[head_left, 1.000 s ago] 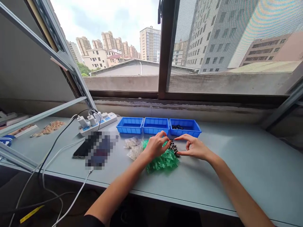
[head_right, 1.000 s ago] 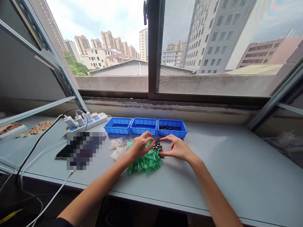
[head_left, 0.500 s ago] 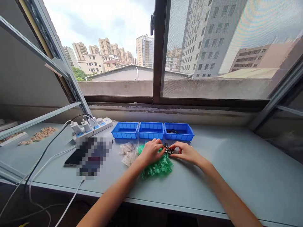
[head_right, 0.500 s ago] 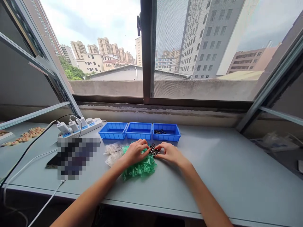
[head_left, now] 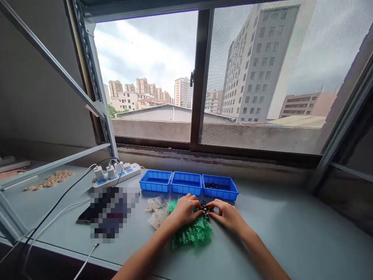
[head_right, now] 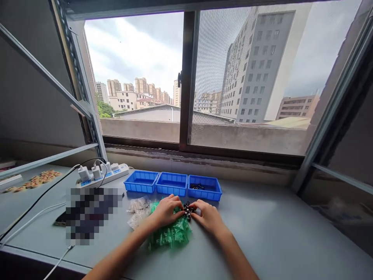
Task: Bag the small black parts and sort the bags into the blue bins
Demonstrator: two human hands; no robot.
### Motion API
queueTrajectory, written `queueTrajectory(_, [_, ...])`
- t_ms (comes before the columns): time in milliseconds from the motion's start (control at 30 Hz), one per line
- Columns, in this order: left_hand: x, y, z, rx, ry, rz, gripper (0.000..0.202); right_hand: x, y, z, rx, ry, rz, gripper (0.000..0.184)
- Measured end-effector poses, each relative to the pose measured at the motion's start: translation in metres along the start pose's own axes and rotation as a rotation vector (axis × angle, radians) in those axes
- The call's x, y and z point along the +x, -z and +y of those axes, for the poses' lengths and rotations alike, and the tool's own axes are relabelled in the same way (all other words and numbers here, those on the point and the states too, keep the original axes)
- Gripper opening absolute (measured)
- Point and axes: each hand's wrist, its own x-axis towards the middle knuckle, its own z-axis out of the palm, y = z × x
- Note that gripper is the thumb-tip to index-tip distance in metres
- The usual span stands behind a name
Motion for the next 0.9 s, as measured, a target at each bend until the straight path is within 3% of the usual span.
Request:
queueTrajectory(233, [0.010, 0.009, 0.003, -0.004, 0.045, -0.124, 0.010, -0.001, -0.003, -0.001, 0.011, 0.021, 0.023, 0.028])
queueTrajectory(400, [0.017, 0.013, 0.000, -0.100, 0.001, -0.045, 0.010, 0.000, -0.008, 0.004, 0.060, 0.016, 0.090, 0.027])
queueTrajectory(600, [0.021, 0.001, -0.005, -0.345, 0.007, 0.162, 0.007, 0.003, -0.009, 0.011, 0.159, -0.066, 0.266, 0.040])
queueTrajectory(767, [0.018, -0.005, -0.003, -0.445, -0.025, 0.158, 0.010, 0.003, -0.005, 0.005, 0.368, 0.049, 0.269, 0.045])
queueTrajectory(900, [0.020, -0.003, 0.001, -0.596, 0.017, 0.219, 0.024, 0.000, 0.000, -0.007, 0.460, 0.025, 0.303, 0.045])
